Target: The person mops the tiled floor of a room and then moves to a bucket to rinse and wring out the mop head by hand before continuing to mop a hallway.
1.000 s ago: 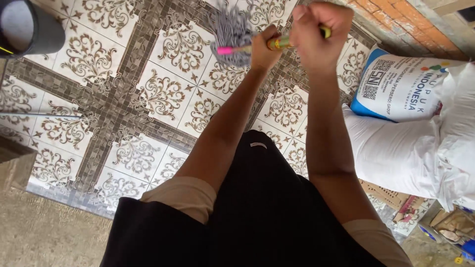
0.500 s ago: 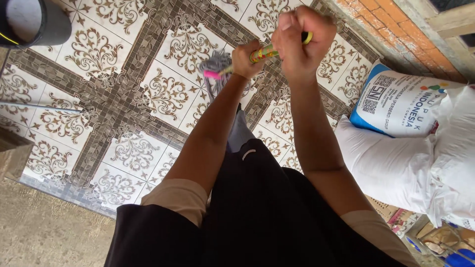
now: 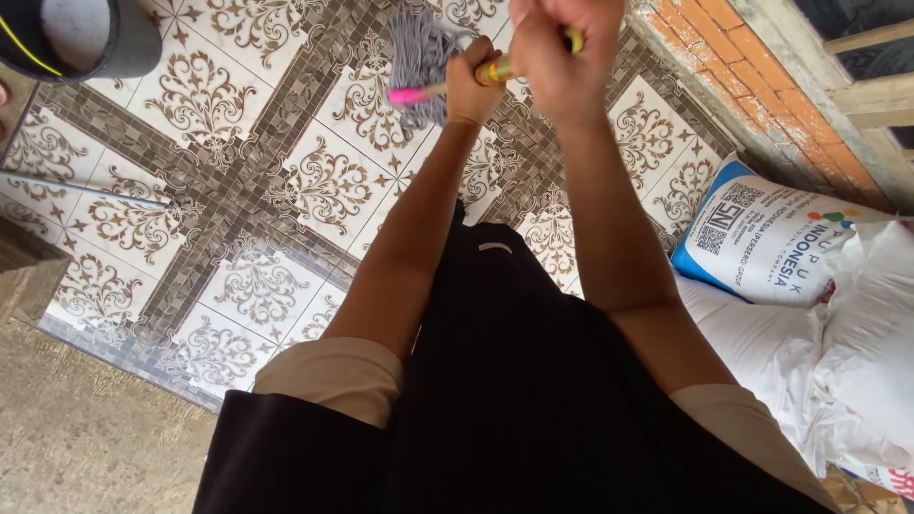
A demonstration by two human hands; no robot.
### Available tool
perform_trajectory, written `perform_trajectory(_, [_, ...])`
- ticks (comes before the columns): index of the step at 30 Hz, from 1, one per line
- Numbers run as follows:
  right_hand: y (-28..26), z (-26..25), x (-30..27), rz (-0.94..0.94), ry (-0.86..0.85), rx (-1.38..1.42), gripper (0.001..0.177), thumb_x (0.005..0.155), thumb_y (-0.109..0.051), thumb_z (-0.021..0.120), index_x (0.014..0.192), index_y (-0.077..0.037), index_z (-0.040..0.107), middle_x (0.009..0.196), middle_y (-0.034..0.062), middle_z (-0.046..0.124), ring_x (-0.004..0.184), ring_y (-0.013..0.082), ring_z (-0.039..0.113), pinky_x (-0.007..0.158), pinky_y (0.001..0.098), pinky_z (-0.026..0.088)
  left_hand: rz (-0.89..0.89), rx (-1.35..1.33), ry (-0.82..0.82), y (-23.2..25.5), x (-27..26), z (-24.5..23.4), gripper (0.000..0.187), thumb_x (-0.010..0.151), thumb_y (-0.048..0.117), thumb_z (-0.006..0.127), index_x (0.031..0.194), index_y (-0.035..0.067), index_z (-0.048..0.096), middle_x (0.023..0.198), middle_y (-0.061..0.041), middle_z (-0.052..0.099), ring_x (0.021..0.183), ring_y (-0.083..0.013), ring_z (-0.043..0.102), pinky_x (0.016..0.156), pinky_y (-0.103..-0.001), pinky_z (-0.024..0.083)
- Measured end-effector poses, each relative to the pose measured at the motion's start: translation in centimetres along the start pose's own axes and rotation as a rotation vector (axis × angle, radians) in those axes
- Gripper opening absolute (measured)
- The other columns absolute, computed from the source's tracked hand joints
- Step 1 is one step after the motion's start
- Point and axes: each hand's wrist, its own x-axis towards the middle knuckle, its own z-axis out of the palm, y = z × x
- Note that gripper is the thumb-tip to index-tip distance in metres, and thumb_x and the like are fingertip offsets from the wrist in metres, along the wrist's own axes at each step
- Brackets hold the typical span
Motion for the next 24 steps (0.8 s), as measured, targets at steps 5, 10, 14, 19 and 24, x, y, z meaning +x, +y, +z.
perform_trajectory(5, [1.8,-0.8,2.1,0.342,0.016,0.261,0.035,0.108,0.008,0.051,0.075,-0.002,0.048,0.059,0.0047,0.048,0.048,0.0143,0.044,0.046,0.032,0.038,-0.158,0.31,0.143,1.3,-4.3,-1.5,0.013,0.073,0.016,0.076,0.081,0.01,0.067,0.069,-0.014,0.07,0.063,-0.0333,0.068,0.059,-0.04,0.054])
perform_trajectory(10, [0.8,3.1,3.5,0.292,-0.023,0.264,0.023,0.102,0.005,0.049,0.079,0.002,0.046,0.06,0.0018,0.043,0.044,0.0104,0.039,0.045,0.0297,0.035,-0.146,0.32,0.07,-1.6,-3.6,-4.8,0.017,0.078,0.021,0.077,0.077,0.011,0.064,0.063,-0.013,0.066,0.058,-0.0335,0.068,0.058,-0.043,0.053])
perform_trajectory(14, [1.5,7.0,6.4,-0.01,-0.165,0.1,0.035,0.094,0.005,0.055,0.067,-0.004,0.036,0.058,0.0028,0.041,0.045,0.0115,0.038,0.045,0.0303,0.031,0.088,0.204,0.186,-4.2,2.7,-7.8,0.011,0.072,0.018,0.067,0.079,0.012,0.061,0.071,-0.014,0.067,0.062,-0.0349,0.067,0.059,-0.043,0.054])
perform_trajectory(19, [5.6,13.3,7.8,-0.157,-0.25,-0.119,0.043,0.087,0.01,0.059,0.058,-0.006,0.031,0.052,0.0023,0.037,0.046,0.0103,0.036,0.046,0.0308,0.026,0.015,0.098,0.147,-10.5,9.9,-12.0,0.018,0.085,0.022,0.068,0.081,0.008,0.058,0.068,-0.011,0.063,0.061,-0.028,0.061,0.059,-0.037,0.049])
perform_trajectory(24, [10.0,17.6,10.9,-0.072,-0.162,-0.14,0.039,0.09,0.013,0.057,0.062,-0.002,0.035,0.056,0.0035,0.039,0.048,0.011,0.033,0.049,0.0303,0.024,-0.044,-0.086,-0.058,-13.2,16.2,-16.5,0.023,0.088,0.012,0.07,0.081,0.002,0.051,0.067,-0.01,0.051,0.063,-0.0219,0.046,0.059,-0.033,0.04])
